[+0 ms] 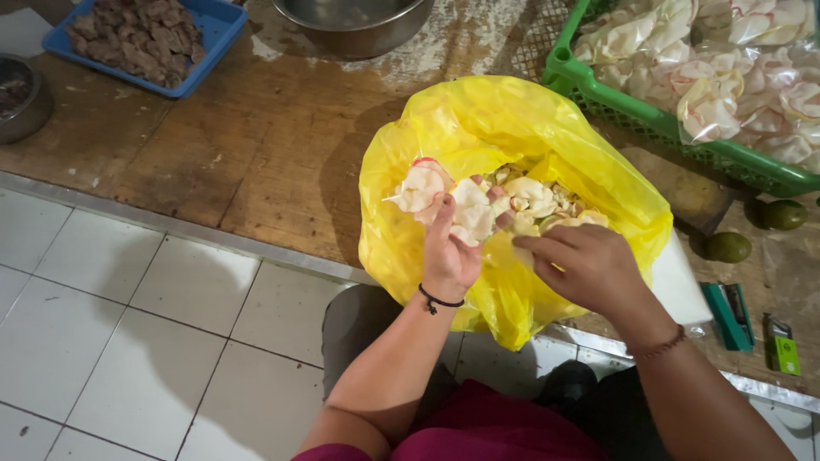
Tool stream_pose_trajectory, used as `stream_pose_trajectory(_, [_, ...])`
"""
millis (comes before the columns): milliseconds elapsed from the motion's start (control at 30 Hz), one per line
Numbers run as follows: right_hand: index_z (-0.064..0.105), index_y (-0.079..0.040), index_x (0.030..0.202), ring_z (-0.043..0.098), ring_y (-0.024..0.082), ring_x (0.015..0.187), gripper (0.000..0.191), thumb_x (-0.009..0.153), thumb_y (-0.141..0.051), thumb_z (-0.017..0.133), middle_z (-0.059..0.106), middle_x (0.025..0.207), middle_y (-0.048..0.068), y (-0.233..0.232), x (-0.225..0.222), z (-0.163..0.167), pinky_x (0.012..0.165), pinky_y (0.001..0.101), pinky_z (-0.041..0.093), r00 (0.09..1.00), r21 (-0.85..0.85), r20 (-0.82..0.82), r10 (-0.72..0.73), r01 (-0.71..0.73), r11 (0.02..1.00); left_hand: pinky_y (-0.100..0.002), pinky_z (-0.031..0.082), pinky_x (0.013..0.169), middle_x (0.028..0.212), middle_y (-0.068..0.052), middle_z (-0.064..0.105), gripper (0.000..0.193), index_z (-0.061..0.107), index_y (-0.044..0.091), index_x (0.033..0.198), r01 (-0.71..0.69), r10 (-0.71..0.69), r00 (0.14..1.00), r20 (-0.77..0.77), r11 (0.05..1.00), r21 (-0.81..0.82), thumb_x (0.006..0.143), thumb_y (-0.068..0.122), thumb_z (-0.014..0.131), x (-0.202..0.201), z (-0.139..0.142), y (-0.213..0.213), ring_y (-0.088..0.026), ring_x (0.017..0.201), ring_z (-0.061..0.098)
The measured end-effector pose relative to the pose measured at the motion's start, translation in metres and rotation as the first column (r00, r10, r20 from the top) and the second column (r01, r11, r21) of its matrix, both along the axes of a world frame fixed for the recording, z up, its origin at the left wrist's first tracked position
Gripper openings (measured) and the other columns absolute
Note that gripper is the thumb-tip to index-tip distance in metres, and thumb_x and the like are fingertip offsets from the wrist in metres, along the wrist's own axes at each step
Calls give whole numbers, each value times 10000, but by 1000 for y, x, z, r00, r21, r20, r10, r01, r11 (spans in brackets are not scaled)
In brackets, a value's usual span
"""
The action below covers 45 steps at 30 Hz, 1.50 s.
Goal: The person packs sliced food items from a yellow bag into small clear plastic bags, seals them with a stapler, and places the finished packages into a green basket. The person repeats this process for multiple units throughout the clip.
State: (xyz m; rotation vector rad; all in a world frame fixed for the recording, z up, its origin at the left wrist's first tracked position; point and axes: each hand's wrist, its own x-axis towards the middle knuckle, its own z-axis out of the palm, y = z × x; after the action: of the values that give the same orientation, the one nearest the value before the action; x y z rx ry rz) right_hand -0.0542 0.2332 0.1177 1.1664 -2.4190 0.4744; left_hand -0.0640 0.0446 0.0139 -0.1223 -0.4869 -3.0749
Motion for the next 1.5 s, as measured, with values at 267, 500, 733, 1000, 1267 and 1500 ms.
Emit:
stream_pose_trajectory(267, [604, 9, 1239, 698, 158, 872, 240, 1003, 54, 614, 670, 1009, 93, 37, 30, -29, 794, 310, 626, 753, -727, 624, 208, 462, 508, -539, 507, 1069, 1388, -71, 592, 562, 489, 40, 1460, -32, 31, 999, 28, 999, 40, 1060, 425, 580, 0, 2, 0, -265, 1350, 567])
stream_pose_trajectory(500, [547, 42, 1144, 732, 193, 888, 167, 1003, 79, 630, 700, 1011, 135, 13, 44, -45, 829, 314, 623, 809, -719, 576, 115, 435, 542, -568, 511, 1050, 1420, -46, 563, 572, 452, 68, 1467, -78, 77, 996, 38, 996, 43, 1032, 415, 584, -2, -1, 4, -287, 1366, 548])
stream_pose_trajectory(733, [599, 43, 1086, 744, 175, 858, 108, 984, 48, 634, 712, 997, 124, -9, 41, -48, 764, 286, 607, 747, -668, 655, 111, 505, 547, -563, 516, 1060, 1468, -153, 523, 586, 390, 70, 1535, -85, 86, 994, -74, 996, 14, 1065, 346, 604, 1, -8, 19, -343, 1340, 567])
stream_pose_trajectory(1000, [639, 37, 1016, 612, 100, 636, 98, 941, 16, 699, 730, 914, 100, -29, 35, -63, 551, 253, 497, 608, -577, 786, 115, 653, 491, -563, 526, 1028, 1443, -138, 538, 599, 340, 140, 1541, -141, 145, 987, -64, 988, 58, 1046, 337, 614, 6, -7, 26, -372, 1317, 567])
stream_pose_trajectory(1267, [688, -12, 1337, 669, 95, 785, 341, 1013, -55, 591, 741, 1083, 44, -16, 30, -73, 644, 240, 518, 549, -523, 813, 194, 541, 658, -563, 539, 1057, 1429, -118, 547, 581, 448, 22, 1495, -162, 173, 980, -96, 981, 109, 1082, 390, 625, 3, -11, 22, -354, 1307, 593])
stream_pose_trajectory(1500, [465, -63, 1522, 684, 103, 892, 615, 923, -2, 588, 593, 1414, 33, -17, 35, -54, 778, 257, 575, 568, -496, 780, 263, 305, 813, -496, 552, 1001, 1369, -125, 585, 531, 478, 71, 1429, -238, 237, 971, 18, 971, 40, 1026, 375, 640, 3, -5, 19, -343, 1243, 625])
